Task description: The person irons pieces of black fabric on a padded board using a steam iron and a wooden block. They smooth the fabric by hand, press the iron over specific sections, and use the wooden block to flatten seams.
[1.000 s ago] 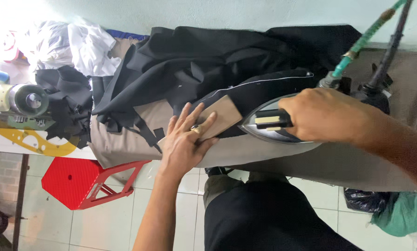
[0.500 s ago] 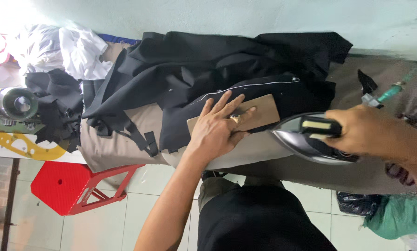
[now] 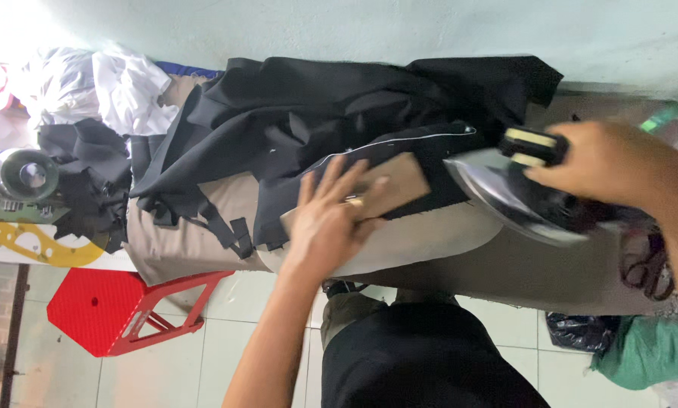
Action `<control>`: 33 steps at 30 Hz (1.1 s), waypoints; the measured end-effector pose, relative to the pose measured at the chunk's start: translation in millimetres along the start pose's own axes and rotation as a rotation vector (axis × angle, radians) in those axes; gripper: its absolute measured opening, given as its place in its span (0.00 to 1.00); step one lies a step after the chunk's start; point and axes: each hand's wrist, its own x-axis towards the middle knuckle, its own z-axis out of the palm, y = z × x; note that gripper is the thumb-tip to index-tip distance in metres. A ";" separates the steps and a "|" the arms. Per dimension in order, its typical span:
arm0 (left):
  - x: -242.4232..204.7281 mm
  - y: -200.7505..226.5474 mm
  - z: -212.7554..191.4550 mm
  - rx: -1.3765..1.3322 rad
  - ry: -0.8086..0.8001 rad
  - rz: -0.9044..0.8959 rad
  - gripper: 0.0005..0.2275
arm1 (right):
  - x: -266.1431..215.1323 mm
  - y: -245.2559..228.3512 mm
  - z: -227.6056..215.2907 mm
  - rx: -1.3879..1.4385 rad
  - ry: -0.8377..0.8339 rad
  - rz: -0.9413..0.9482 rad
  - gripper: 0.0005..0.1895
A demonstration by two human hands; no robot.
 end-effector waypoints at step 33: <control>-80.3 -39.8 -19.4 -0.100 0.074 -0.313 0.25 | 23.4 -155.1 -71.6 0.002 -0.144 -0.291 0.10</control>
